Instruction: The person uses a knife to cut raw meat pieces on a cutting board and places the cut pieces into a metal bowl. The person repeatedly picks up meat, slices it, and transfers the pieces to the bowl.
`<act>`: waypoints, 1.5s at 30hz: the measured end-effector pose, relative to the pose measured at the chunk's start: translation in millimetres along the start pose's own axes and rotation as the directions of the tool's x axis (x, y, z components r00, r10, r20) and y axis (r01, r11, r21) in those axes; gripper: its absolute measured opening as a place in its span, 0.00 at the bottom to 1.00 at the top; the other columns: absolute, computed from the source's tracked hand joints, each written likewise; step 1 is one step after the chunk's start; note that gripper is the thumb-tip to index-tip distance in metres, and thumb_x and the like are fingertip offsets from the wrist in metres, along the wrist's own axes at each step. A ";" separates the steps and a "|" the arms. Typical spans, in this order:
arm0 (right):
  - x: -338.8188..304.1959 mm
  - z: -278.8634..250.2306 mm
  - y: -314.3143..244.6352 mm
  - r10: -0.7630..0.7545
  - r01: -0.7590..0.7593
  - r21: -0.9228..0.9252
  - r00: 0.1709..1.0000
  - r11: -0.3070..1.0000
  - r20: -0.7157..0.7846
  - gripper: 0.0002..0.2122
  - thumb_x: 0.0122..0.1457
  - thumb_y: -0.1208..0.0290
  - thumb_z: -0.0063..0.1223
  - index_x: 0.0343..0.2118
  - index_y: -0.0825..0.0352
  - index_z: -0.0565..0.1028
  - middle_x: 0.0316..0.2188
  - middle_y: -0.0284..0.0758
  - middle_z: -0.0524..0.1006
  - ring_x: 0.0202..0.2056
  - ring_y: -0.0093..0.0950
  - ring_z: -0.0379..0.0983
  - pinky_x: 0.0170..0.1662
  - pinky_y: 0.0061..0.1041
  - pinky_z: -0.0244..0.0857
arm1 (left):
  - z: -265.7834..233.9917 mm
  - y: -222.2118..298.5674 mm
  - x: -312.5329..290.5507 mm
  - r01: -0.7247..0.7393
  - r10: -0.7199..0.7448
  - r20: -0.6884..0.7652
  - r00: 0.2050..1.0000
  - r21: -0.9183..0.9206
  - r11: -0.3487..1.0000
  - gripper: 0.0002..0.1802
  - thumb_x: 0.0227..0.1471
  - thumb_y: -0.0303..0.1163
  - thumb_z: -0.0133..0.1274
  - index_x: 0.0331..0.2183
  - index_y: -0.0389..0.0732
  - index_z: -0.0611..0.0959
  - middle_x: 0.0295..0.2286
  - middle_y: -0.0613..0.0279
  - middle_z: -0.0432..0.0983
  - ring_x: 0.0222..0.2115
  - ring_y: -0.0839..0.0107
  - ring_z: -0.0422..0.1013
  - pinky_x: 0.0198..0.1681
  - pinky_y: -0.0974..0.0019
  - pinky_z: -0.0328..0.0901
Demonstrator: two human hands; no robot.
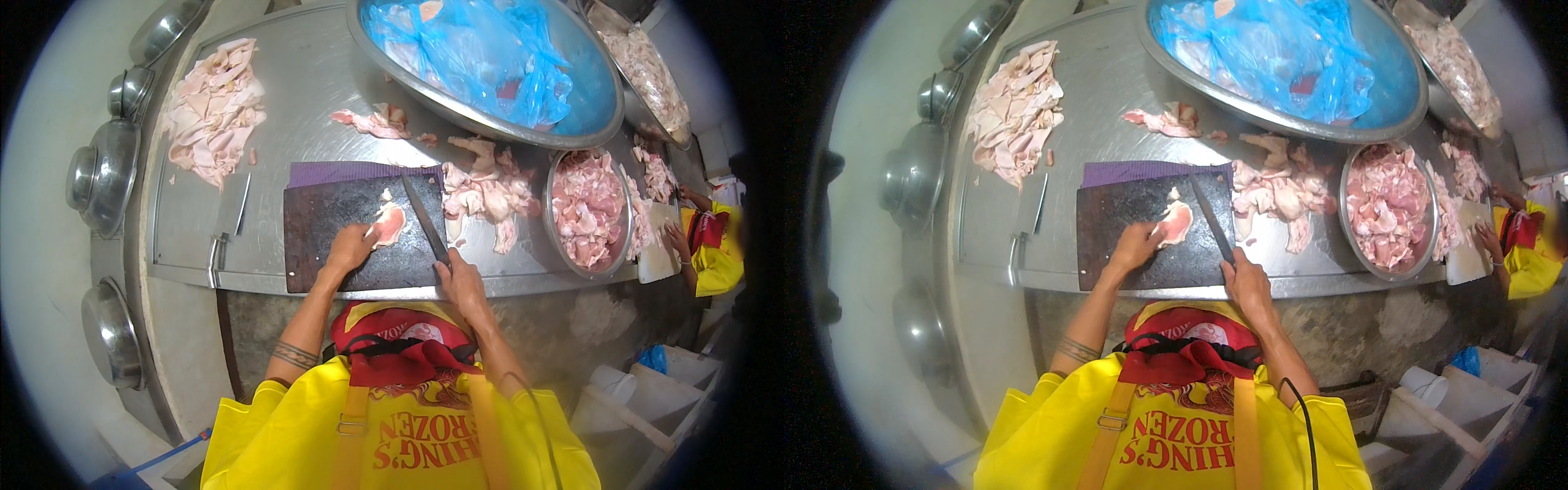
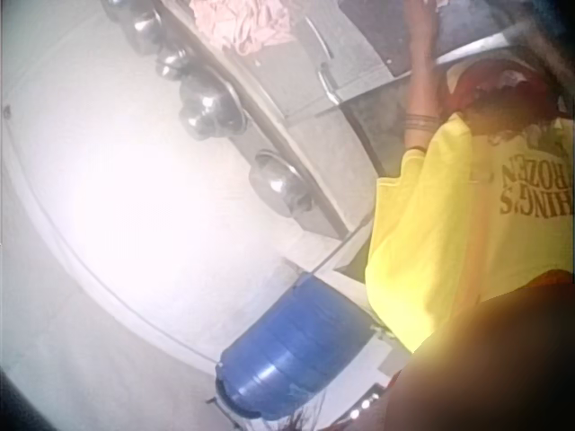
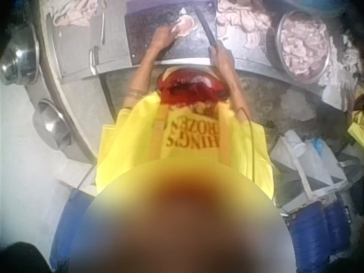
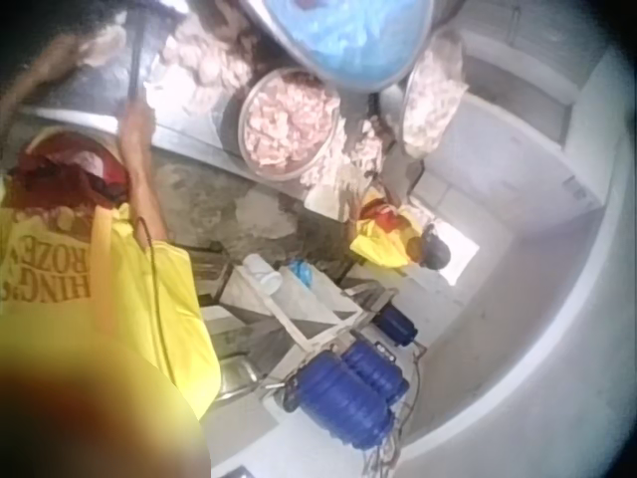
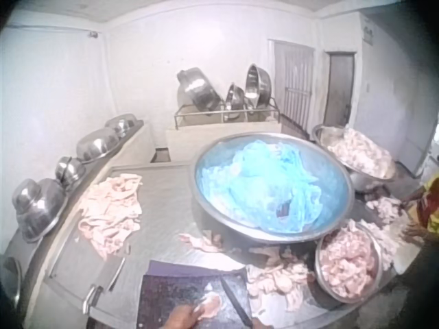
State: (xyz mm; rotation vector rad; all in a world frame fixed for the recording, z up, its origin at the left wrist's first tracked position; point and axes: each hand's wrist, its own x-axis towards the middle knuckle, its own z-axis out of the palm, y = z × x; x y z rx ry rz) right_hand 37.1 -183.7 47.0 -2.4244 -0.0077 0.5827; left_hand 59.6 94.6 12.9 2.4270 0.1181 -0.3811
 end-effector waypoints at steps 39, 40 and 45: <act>-19.1 -44.3 9.0 0.007 -0.226 0.645 0.946 0.730 0.323 0.13 0.69 0.62 0.53 0.46 0.66 0.70 0.22 0.31 0.71 0.15 0.20 0.67 0.16 0.23 0.60 | -43.6 72.1 -14.9 -0.033 0.027 -0.022 0.999 -0.823 0.567 0.11 0.58 0.22 0.59 0.42 0.39 0.77 0.32 0.64 0.79 0.33 0.79 0.74 0.35 0.72 0.69; -18.5 -47.2 7.9 -0.019 -0.196 0.560 0.935 0.805 0.354 0.13 0.69 0.61 0.54 0.46 0.65 0.70 0.22 0.34 0.73 0.16 0.25 0.69 0.18 0.26 0.63 | -53.0 64.6 -19.2 -0.068 0.028 -0.063 0.998 -0.806 0.588 0.11 0.59 0.23 0.59 0.43 0.39 0.77 0.33 0.65 0.78 0.33 0.79 0.74 0.36 0.73 0.69; -14.4 -36.1 -0.5 -0.233 0.231 0.060 0.862 0.971 0.451 0.18 0.64 0.54 0.55 0.50 0.60 0.72 0.33 0.53 0.79 0.39 0.59 0.76 0.43 0.49 0.69 | -87.9 38.0 -31.6 -0.181 0.020 -0.223 0.975 -0.735 0.653 0.11 0.60 0.25 0.58 0.44 0.39 0.76 0.37 0.67 0.77 0.37 0.80 0.73 0.38 0.74 0.68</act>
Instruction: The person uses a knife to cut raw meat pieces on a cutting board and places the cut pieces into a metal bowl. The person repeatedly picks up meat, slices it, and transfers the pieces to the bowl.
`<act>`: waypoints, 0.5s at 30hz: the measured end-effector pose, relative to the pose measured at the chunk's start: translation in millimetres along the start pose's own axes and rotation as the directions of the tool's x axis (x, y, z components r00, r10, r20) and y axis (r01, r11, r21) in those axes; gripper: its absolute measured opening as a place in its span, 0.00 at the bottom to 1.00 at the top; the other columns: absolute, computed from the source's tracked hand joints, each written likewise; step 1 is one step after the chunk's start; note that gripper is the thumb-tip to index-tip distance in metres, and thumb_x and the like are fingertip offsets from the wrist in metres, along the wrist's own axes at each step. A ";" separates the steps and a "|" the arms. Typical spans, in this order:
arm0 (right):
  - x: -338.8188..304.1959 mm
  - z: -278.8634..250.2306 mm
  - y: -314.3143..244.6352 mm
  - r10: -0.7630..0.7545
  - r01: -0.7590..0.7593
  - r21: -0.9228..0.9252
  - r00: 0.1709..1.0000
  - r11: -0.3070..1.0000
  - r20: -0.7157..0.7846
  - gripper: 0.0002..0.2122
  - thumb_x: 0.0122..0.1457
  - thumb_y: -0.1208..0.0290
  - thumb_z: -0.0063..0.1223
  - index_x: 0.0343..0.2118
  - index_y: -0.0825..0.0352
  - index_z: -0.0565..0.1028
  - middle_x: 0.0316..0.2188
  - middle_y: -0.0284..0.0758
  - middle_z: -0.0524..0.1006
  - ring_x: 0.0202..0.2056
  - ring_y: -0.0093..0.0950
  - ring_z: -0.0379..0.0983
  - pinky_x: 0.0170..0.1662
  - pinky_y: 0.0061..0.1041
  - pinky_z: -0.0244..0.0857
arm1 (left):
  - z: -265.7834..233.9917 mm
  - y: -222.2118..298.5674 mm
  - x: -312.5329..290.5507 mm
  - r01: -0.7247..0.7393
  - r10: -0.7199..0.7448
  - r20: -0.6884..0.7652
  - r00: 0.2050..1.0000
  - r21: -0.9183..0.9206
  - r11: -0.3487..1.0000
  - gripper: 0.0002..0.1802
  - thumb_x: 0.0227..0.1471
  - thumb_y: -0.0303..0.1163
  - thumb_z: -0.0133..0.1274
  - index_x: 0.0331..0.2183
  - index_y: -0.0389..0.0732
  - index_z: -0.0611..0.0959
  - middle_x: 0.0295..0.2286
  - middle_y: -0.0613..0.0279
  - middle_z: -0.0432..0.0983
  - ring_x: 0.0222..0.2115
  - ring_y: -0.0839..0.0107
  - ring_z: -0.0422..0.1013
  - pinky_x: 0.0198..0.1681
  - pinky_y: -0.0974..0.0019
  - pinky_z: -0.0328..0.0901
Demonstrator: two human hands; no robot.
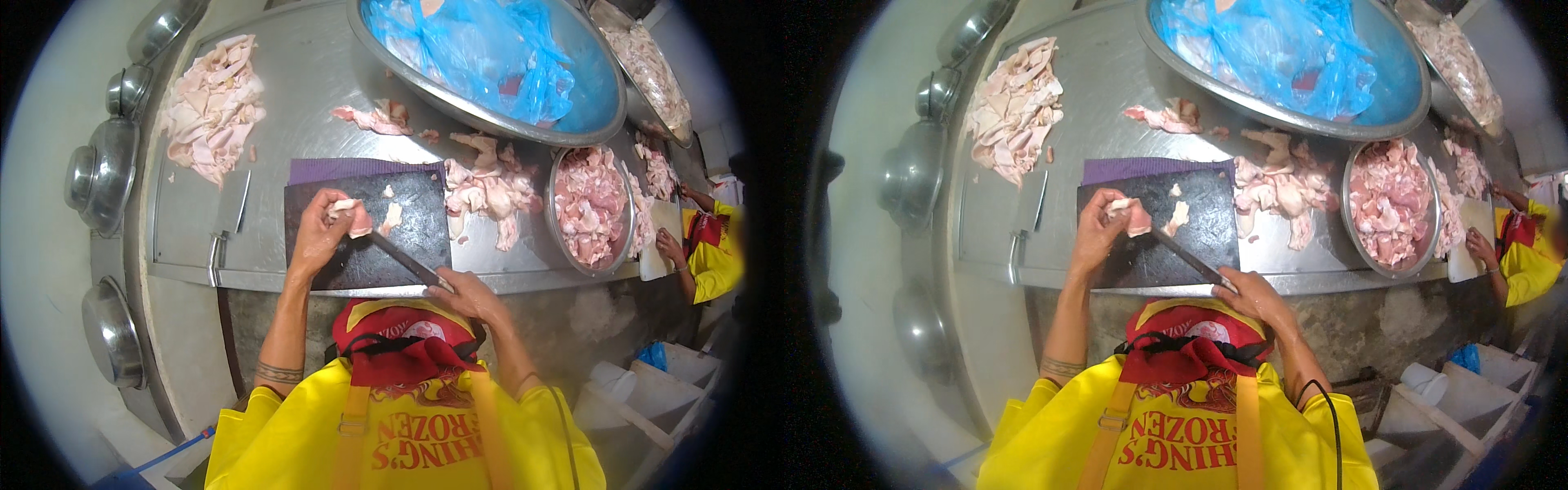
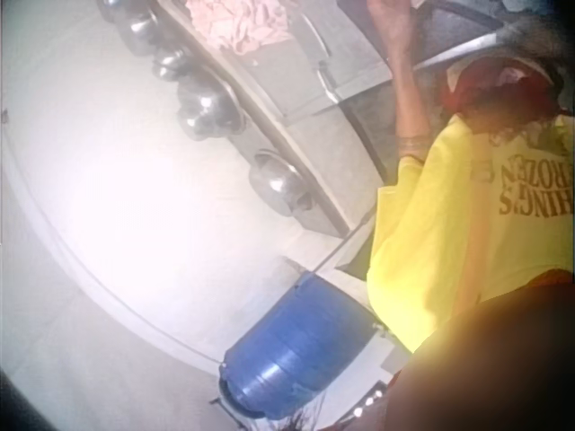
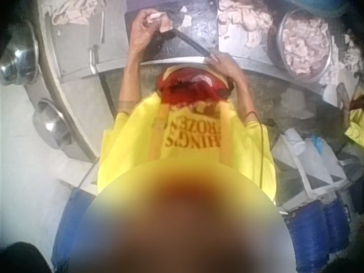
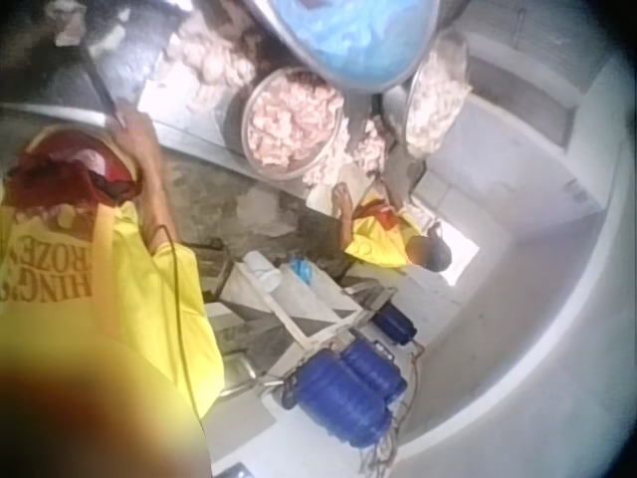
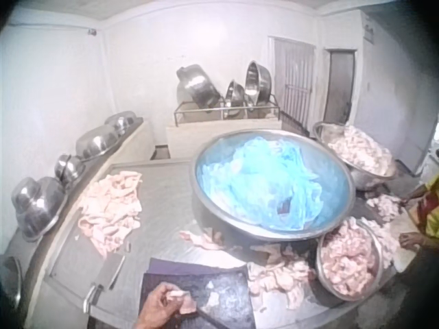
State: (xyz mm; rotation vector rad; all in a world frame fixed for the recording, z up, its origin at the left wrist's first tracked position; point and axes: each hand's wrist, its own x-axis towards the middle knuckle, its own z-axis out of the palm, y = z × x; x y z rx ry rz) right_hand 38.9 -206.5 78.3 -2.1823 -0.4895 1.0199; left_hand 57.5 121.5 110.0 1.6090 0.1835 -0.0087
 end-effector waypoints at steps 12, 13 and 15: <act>40.7 -24.7 -10.0 0.154 -0.151 0.029 0.955 0.988 -0.253 0.18 0.67 0.58 0.52 0.51 0.66 0.69 0.35 0.58 0.79 0.41 0.60 0.75 0.43 0.51 0.67 | 0.5 -75.5 -34.7 0.100 -0.049 -0.105 0.993 0.562 0.821 0.18 0.52 0.32 0.66 0.42 0.34 0.80 0.36 0.54 0.78 0.35 0.65 0.75 0.39 0.61 0.71; 37.7 -23.2 -14.3 0.148 -0.132 0.088 0.964 0.987 -0.220 0.18 0.67 0.58 0.52 0.51 0.65 0.69 0.35 0.59 0.79 0.41 0.60 0.75 0.43 0.51 0.67 | -0.3 -83.3 -40.3 0.139 -0.076 -0.124 0.989 0.656 0.741 0.20 0.50 0.34 0.67 0.42 0.33 0.81 0.35 0.52 0.77 0.34 0.60 0.75 0.40 0.58 0.70; 27.9 -12.7 -23.2 0.190 -0.158 0.207 0.971 0.965 -0.146 0.18 0.67 0.57 0.51 0.51 0.65 0.69 0.35 0.60 0.78 0.41 0.61 0.75 0.42 0.52 0.66 | 1.1 -94.0 -42.1 0.072 0.096 -0.195 0.976 0.707 0.703 0.22 0.49 0.37 0.67 0.43 0.34 0.82 0.34 0.50 0.76 0.36 0.55 0.74 0.42 0.56 0.69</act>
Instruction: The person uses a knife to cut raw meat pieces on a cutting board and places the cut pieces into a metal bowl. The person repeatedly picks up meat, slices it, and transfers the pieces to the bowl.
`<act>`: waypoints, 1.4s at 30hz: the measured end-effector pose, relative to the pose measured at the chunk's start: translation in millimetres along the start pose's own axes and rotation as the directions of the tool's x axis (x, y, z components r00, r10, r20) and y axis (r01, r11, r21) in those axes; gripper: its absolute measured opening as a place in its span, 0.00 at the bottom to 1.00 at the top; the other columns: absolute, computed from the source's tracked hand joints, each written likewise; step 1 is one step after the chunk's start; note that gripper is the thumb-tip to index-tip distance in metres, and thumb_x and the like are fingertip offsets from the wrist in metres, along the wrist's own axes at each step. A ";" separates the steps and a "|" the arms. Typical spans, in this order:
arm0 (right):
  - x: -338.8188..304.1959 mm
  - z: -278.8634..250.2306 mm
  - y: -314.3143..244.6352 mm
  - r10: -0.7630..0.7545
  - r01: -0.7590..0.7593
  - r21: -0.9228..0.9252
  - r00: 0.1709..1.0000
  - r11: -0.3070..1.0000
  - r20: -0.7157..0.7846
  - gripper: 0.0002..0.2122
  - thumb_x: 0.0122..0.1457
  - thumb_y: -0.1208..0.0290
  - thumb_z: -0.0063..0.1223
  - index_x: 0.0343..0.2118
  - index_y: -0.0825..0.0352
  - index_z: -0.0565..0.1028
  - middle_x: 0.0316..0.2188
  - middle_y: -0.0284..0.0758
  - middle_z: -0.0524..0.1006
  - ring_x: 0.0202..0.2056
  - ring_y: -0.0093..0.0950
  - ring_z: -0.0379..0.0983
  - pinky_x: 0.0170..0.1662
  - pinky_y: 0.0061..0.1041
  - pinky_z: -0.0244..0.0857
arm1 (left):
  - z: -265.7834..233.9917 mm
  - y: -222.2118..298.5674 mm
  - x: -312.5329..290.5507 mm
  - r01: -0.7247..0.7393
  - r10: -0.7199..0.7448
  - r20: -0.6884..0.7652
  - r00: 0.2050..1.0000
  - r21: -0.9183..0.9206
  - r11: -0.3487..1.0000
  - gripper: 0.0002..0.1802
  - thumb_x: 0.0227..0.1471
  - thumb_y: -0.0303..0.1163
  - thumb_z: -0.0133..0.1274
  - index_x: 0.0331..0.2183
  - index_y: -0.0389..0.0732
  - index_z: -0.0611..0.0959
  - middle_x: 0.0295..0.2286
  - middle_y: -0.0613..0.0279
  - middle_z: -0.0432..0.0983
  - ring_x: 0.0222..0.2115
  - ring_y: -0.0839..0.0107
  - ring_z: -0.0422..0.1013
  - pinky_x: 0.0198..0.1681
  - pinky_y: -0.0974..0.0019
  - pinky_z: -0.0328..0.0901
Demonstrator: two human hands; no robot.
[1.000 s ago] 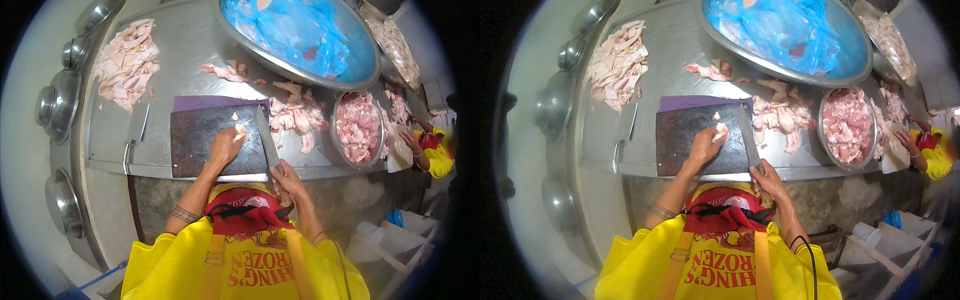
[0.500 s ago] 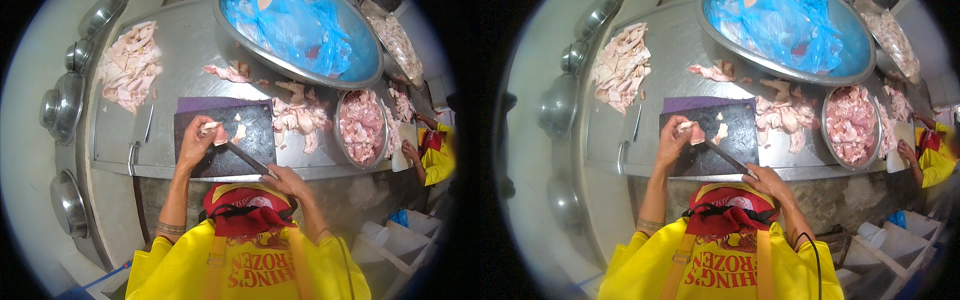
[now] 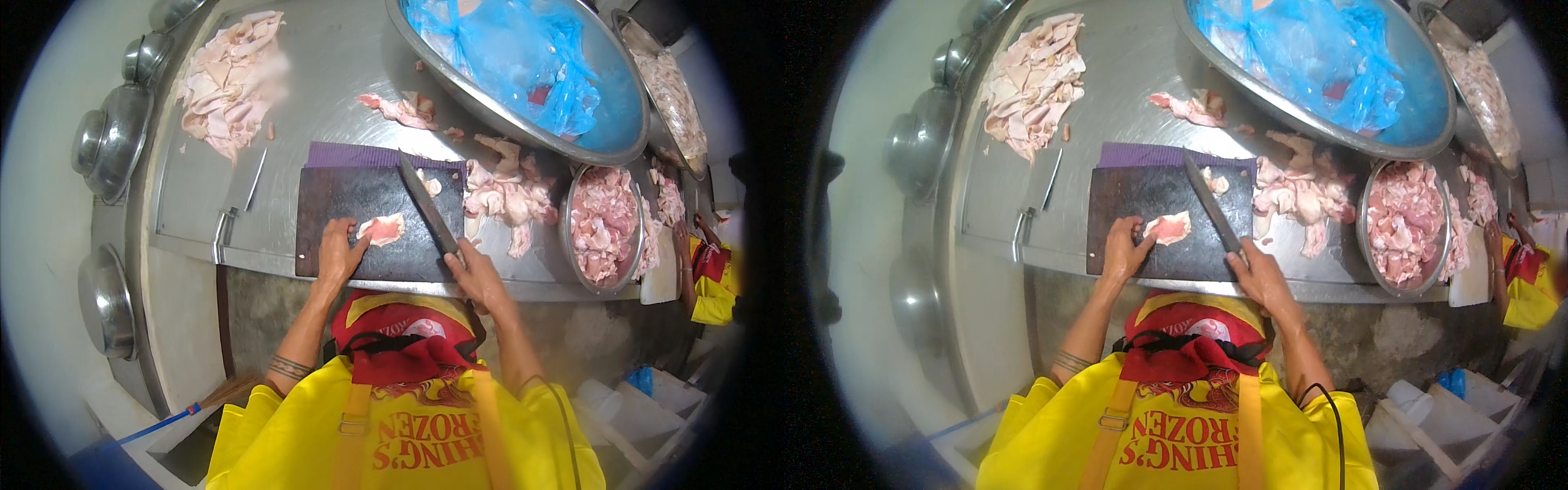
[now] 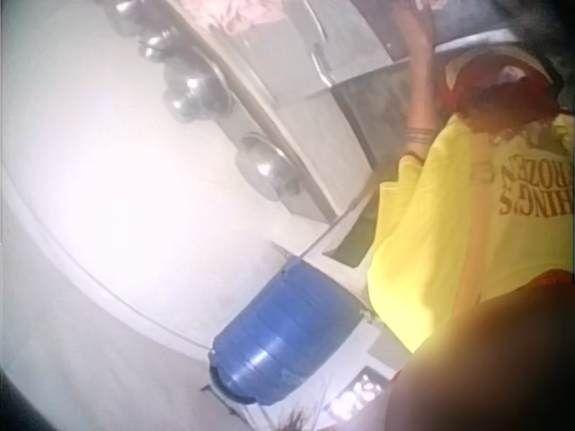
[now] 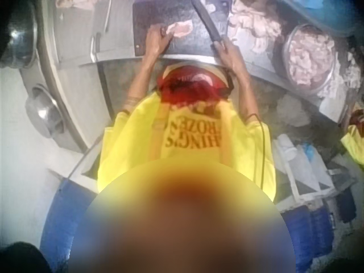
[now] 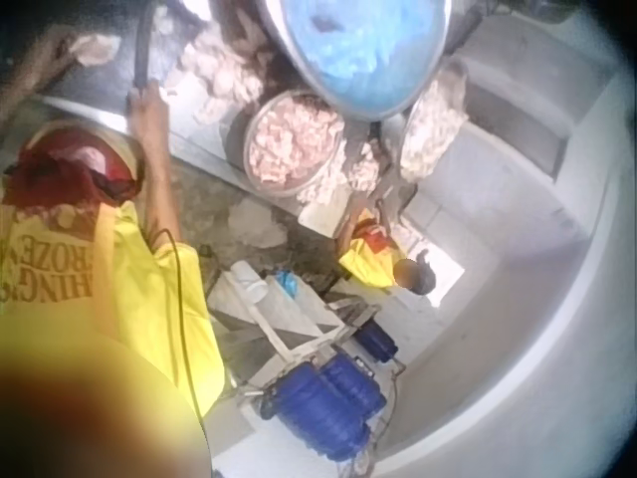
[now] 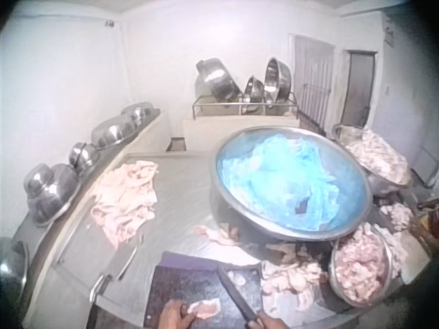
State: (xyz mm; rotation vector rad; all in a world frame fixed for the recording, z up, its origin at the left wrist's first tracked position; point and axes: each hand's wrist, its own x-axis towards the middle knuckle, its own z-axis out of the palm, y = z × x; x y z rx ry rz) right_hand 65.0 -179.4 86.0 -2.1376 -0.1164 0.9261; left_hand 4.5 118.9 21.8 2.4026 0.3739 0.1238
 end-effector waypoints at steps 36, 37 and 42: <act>-4.9 67.8 4.7 -0.125 0.061 -0.496 0.987 0.866 -0.098 0.10 0.69 0.64 0.47 0.42 0.65 0.65 0.29 0.55 0.77 0.28 0.59 0.76 0.31 0.57 0.69 | 66.4 41.9 9.9 -0.064 0.082 -0.064 0.995 0.245 0.967 0.09 0.60 0.36 0.55 0.31 0.43 0.76 0.24 0.53 0.74 0.23 0.50 0.77 0.24 0.49 0.71; -7.0 68.4 6.5 -0.118 0.057 -0.509 0.989 0.859 -0.089 0.09 0.69 0.65 0.47 0.41 0.65 0.65 0.29 0.55 0.77 0.28 0.59 0.76 0.31 0.58 0.69 | 67.7 42.1 10.6 -0.066 0.087 -0.078 0.993 0.241 0.968 0.09 0.60 0.36 0.54 0.31 0.43 0.76 0.24 0.53 0.74 0.23 0.50 0.77 0.23 0.49 0.70; -41.8 53.8 29.7 -0.045 0.037 -0.444 0.999 0.895 -0.007 0.09 0.70 0.65 0.46 0.41 0.67 0.64 0.26 0.58 0.77 0.29 0.62 0.75 0.32 0.60 0.66 | 70.7 34.3 22.6 -0.017 0.054 -0.098 0.994 0.342 0.940 0.10 0.62 0.36 0.53 0.30 0.43 0.75 0.24 0.51 0.75 0.23 0.49 0.77 0.24 0.49 0.70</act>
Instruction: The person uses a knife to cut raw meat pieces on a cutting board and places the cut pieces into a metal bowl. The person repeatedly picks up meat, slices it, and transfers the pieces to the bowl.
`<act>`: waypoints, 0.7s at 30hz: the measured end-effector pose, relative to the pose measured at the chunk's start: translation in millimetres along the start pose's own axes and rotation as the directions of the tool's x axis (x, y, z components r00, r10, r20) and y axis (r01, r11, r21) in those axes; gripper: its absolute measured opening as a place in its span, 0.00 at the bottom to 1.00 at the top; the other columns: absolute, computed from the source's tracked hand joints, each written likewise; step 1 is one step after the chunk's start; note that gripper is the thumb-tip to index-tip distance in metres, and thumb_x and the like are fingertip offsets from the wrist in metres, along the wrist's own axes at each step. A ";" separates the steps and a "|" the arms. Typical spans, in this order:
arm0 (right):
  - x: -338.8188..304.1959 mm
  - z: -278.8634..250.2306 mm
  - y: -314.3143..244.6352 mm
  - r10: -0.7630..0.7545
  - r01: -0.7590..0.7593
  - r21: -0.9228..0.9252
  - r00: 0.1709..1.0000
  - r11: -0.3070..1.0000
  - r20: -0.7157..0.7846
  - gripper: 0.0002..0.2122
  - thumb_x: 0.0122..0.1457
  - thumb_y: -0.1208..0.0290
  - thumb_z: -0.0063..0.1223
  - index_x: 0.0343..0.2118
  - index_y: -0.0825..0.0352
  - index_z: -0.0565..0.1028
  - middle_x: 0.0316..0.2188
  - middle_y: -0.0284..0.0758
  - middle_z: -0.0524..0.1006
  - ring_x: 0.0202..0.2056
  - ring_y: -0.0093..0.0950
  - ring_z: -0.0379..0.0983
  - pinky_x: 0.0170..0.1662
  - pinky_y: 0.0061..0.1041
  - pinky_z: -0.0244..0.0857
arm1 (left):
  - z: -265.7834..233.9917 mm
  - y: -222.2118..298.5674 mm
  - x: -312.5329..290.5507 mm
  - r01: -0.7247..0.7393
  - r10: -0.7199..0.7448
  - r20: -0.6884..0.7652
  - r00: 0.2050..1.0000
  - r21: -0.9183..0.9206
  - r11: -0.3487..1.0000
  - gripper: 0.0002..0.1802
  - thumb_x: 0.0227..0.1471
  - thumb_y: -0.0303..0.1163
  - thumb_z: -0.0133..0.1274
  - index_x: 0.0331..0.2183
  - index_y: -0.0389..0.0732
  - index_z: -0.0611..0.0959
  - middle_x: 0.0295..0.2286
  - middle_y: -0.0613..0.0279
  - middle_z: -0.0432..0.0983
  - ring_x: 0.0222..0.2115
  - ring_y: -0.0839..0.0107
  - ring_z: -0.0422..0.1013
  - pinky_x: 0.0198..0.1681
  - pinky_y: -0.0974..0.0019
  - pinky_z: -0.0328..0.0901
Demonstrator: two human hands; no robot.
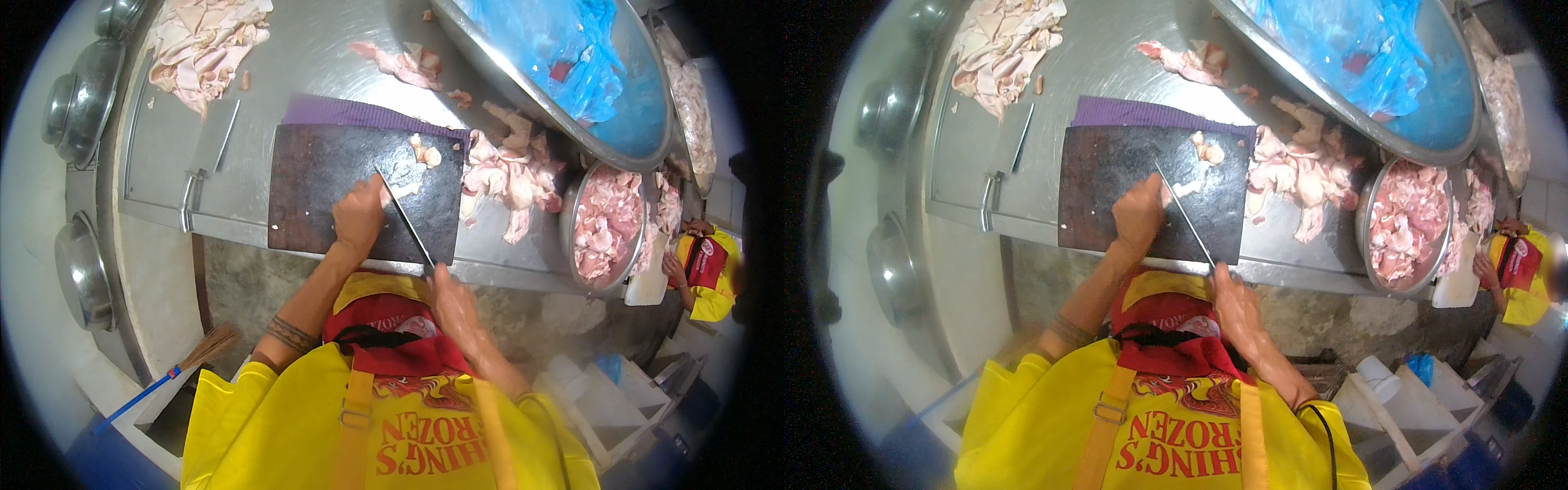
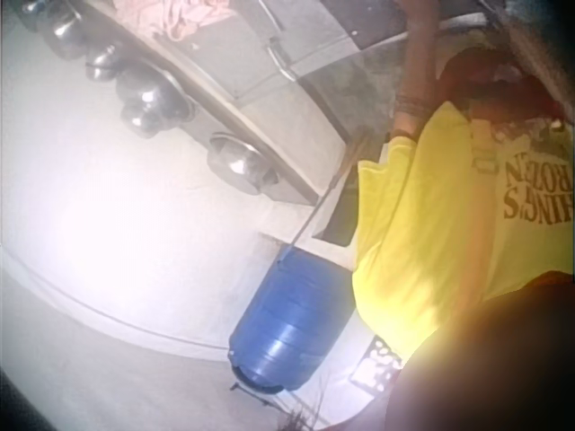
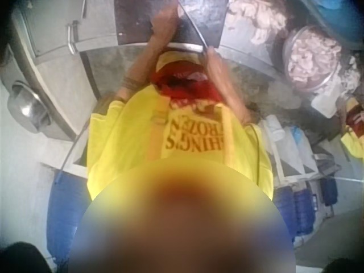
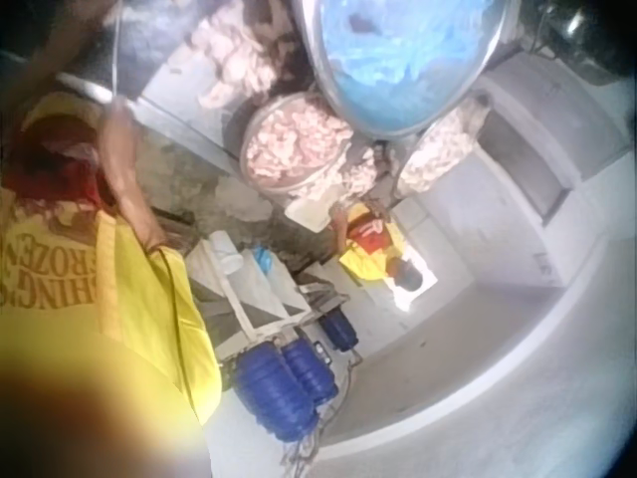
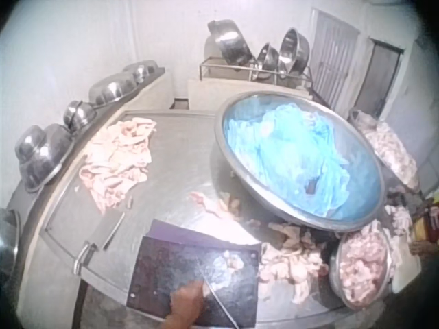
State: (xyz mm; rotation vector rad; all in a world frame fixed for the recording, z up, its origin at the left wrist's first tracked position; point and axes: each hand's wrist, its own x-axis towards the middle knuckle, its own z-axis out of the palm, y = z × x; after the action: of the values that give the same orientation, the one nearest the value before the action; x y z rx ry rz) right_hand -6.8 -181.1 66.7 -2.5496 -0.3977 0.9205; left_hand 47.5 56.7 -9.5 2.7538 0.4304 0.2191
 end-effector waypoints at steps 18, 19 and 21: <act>54.0 -61.5 9.6 0.052 0.007 0.255 0.973 0.967 -0.225 0.13 0.68 0.60 0.50 0.44 0.66 0.67 0.27 0.58 0.77 0.34 0.63 0.74 0.37 0.57 0.66 | -75.6 -41.1 11.5 0.427 -0.158 0.529 0.834 -0.436 0.792 0.14 0.59 0.33 0.60 0.44 0.35 0.82 0.35 0.57 0.84 0.33 0.70 0.79 0.36 0.67 0.73; 52.4 -65.1 9.1 0.040 0.021 0.254 0.972 0.967 -0.232 0.13 0.68 0.60 0.50 0.44 0.66 0.67 0.28 0.59 0.77 0.36 0.63 0.74 0.38 0.56 0.66 | -71.0 -43.1 12.7 0.422 -0.197 0.474 0.858 -0.434 0.796 0.18 0.53 0.33 0.65 0.44 0.34 0.83 0.33 0.52 0.83 0.32 0.66 0.79 0.36 0.64 0.73; 47.7 -65.9 8.4 0.044 0.014 0.284 0.979 0.959 -0.198 0.14 0.68 0.60 0.51 0.44 0.66 0.67 0.29 0.60 0.77 0.37 0.63 0.74 0.39 0.55 0.66 | -56.8 -40.5 16.7 0.219 -0.082 0.297 0.951 -0.464 0.859 0.20 0.50 0.33 0.66 0.43 0.33 0.83 0.31 0.51 0.82 0.32 0.62 0.78 0.38 0.61 0.72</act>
State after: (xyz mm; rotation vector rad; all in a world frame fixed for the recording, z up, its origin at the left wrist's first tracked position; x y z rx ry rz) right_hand 73.1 -187.7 83.3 -2.3530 -0.1708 0.6599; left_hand 40.9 115.9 30.5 2.1910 0.4441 -0.0789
